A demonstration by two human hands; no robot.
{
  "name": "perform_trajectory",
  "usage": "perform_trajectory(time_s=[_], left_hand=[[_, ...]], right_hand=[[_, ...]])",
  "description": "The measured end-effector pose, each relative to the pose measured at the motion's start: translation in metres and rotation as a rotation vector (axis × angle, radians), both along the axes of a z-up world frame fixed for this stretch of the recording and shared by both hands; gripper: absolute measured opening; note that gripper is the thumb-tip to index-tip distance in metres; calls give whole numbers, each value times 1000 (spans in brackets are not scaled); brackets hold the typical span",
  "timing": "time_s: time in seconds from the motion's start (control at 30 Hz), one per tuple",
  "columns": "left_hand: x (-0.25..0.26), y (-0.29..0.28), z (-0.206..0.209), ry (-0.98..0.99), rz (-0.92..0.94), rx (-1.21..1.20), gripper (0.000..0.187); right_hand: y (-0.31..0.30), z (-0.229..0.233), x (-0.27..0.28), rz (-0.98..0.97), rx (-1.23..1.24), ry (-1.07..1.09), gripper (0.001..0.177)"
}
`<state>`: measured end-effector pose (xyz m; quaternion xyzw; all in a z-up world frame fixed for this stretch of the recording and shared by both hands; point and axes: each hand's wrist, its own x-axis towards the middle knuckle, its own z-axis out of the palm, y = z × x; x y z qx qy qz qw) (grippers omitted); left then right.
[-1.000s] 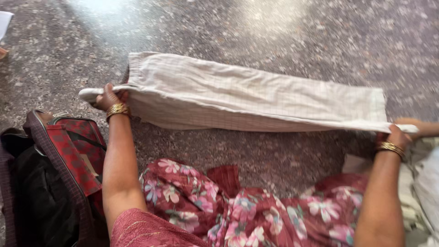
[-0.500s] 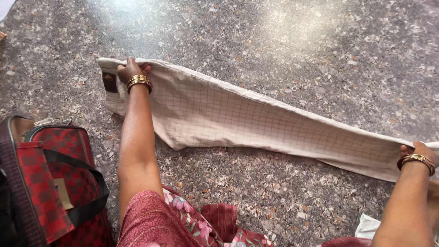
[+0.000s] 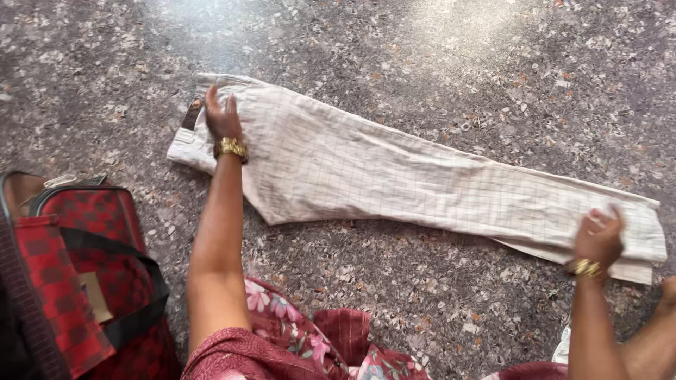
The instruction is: The person folds a pair of trousers by hand on the floor, smoothing the fabric and folding the legs together before rolling them into a bundle.
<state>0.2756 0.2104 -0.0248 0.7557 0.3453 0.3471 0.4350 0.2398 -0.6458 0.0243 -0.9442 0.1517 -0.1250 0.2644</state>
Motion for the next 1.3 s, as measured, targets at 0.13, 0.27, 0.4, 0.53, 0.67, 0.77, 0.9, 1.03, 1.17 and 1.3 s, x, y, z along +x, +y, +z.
perform_trajectory(time_s=[0.13,0.27,0.4,0.53,0.67,0.77,0.9,1.03,1.17,1.3], left_hand=[[-126,6,-34,234,596,344,35],[-161,-10,-59,18,528,-364,57],[-143,-9,-55,-60,503,-476,64],[-135,-8,-27,-159,435,-890,41],[-150,-11,-18,-335,459,-948,33],[-173,4,-21,-180,441,-613,34],[-215,22,-18,-161,447,-606,31],[-265,32,-3,162,460,-429,31],[-293,10,6,530,492,116,41],[-273,-71,10,288,68,463,55]], right_hand=[[53,-12,-103,539,-589,-144,42],[69,-24,-118,583,-827,-79,49],[72,-28,-111,514,-714,-88,27],[80,-21,-98,418,-716,-94,16],[80,-15,-97,418,-729,-192,14],[77,-17,-115,422,-628,-88,15],[75,-27,-154,535,-542,-143,18],[86,-35,-201,520,-540,-121,23],[102,-21,-229,488,-497,-104,24],[102,-17,-235,463,-430,-158,28]])
